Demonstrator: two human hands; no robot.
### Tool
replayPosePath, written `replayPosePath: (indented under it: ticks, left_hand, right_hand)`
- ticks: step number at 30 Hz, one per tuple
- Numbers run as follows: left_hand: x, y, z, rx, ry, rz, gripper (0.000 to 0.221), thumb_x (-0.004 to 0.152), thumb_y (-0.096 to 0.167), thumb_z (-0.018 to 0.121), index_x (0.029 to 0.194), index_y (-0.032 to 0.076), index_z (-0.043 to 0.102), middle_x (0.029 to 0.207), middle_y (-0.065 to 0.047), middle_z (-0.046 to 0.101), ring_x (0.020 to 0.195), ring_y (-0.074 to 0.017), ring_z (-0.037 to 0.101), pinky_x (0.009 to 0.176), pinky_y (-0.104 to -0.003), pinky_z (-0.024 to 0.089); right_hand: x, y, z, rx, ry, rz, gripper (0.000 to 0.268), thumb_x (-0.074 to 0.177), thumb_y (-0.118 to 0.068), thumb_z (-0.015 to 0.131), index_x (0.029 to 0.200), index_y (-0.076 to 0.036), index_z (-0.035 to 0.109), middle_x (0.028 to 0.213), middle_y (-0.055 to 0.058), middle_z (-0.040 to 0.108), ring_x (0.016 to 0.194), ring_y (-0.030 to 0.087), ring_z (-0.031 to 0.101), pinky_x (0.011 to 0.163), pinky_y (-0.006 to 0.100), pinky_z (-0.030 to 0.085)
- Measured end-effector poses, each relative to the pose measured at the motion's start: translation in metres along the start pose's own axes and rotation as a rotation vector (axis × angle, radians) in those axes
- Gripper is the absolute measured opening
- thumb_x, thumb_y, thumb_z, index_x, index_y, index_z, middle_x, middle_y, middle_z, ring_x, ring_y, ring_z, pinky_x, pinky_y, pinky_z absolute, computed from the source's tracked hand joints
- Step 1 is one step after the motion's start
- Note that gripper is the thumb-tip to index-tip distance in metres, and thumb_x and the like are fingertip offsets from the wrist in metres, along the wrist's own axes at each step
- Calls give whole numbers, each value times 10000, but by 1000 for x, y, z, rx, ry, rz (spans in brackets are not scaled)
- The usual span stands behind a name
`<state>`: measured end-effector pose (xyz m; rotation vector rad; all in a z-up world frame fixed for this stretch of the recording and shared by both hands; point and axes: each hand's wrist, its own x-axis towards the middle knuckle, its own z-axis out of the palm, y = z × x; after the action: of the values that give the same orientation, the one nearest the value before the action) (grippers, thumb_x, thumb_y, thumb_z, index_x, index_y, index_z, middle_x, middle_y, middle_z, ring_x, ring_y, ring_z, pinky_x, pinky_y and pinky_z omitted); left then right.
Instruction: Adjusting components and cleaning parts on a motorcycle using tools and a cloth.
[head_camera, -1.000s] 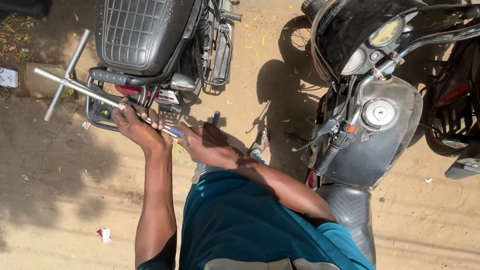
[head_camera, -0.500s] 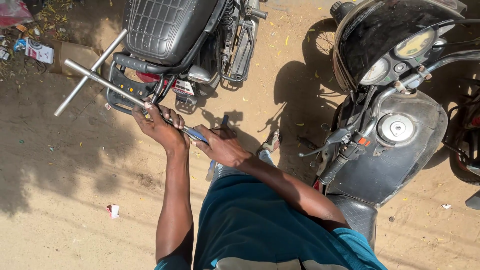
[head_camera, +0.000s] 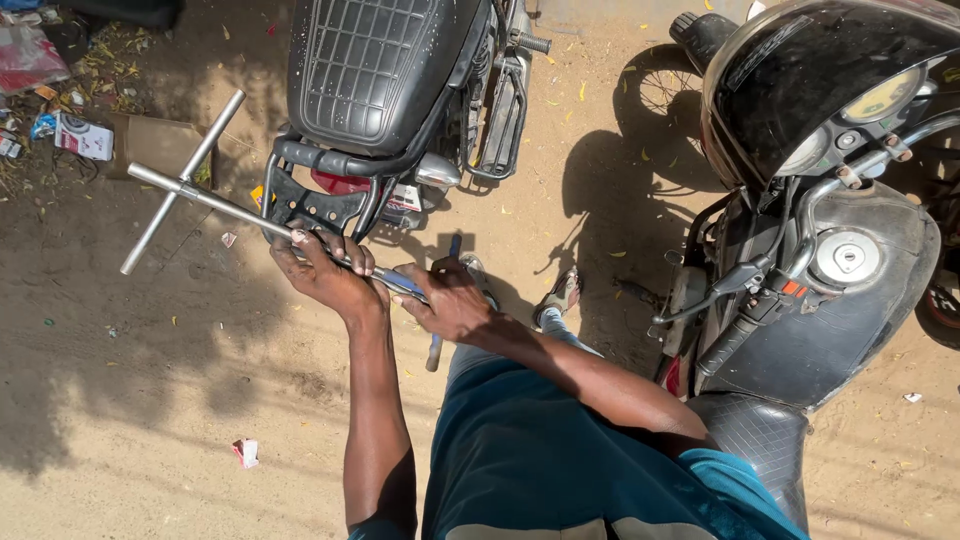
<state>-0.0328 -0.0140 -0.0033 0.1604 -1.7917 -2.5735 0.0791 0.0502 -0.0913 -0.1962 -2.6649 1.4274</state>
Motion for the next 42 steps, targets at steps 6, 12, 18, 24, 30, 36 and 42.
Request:
replayPosePath:
  ticks: [6,12,18,24,30,36,42]
  left_hand:
    - [46,13,-10,-168,30,-105,188,1139,283,474,1110,103,428,689,-40,466,427,-95,388,350,-224,327]
    - [75,8,-30,-180,9,-144,164,1148,253,419,1115,93,434,745,-73,557,585,-127,574,389,-254,423]
    - [78,45,-30,-163,-165,-148,148,1116,230,437,1158,90,459,818,-112,637,633,-181,642,515,-319,562]
    - [76,62,-55,-371,-94,-89,194,1125,301,546,1116,118,483,677,-20,491,452,-95,455,363,-223,361]
    - [31,98,-59,-355,-71,48,226,1096,334,565,1100,140,448,702,-13,476,472,-78,423,386,-220,304]
    - [-9,96,-105,-280,18,90,299,1096,395,581,1095,152,407,730,-22,475,481,-85,424,386,-210,298]
    - [-30,126,-142,-175,31,95,320,1099,403,563,1313,186,464,693,-16,456,451,-68,410,384,-198,322]
  right_hand:
    - [39,-23,3,98,-103,139,377,1000,-409,634,1213,-99,625,831,148,726,892,337,682,838,483,534]
    - [56,-45,8,116,3,90,397,988,-385,606,1264,-100,632,844,142,761,848,330,702,841,480,549]
    - [55,-67,16,173,21,186,450,1021,-444,575,1278,-76,620,775,140,714,822,310,698,803,448,549]
    - [48,-79,19,-138,-9,11,501,986,-441,611,1347,-94,604,772,131,745,800,305,673,978,424,502]
    - [21,-83,20,-141,182,-295,532,952,-449,644,1321,-69,597,1185,173,738,1082,276,685,1035,441,408]
    - [-29,-89,43,-81,27,-286,602,951,-429,633,1403,-36,572,1108,214,741,939,309,694,1039,487,404]
    - [-45,-131,51,57,-155,-231,631,909,-474,699,1353,-40,586,716,172,639,729,336,606,744,476,497]
